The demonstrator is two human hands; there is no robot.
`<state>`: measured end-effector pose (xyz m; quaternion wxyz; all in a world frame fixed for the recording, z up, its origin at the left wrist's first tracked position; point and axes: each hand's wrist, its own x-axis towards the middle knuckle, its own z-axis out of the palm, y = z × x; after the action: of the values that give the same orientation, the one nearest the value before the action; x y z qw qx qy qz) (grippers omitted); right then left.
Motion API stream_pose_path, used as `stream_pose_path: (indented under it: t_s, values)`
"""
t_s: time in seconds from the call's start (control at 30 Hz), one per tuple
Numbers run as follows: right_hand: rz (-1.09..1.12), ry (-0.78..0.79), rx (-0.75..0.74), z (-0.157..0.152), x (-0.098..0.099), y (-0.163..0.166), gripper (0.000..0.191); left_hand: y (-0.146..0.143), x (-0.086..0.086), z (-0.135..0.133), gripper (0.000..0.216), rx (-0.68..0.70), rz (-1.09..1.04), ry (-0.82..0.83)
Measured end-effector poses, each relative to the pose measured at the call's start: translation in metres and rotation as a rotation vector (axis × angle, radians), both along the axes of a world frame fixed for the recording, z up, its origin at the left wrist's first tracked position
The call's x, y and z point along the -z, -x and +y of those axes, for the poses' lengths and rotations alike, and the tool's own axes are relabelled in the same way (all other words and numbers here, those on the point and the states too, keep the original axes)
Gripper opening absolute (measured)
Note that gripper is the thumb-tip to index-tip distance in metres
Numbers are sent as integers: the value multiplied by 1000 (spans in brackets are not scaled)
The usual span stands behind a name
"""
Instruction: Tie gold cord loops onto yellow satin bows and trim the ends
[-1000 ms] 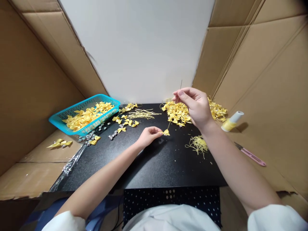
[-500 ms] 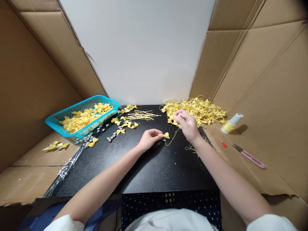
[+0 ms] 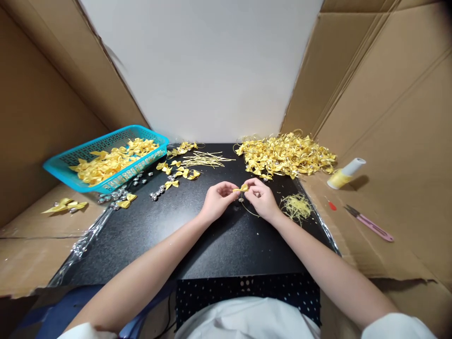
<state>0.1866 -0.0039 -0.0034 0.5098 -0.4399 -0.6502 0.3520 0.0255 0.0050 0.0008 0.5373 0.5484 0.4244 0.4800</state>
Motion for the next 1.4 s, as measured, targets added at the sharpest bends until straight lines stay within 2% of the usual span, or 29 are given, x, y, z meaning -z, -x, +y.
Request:
stream_pose_path:
  t_s: [0.73, 1.13, 1.4]
  values:
    - [-15, -31, -17, -3, 0, 4, 27, 1, 2, -1, 31, -49, -19, 2]
    - [-11, -44, -33, -7, 5, 8, 29, 2, 6, -5, 17, -130, 94, -147]
    - [-37, -80, 0, -10, 6, 10, 28, 7, 11, -6, 12, -131, 179, -281]
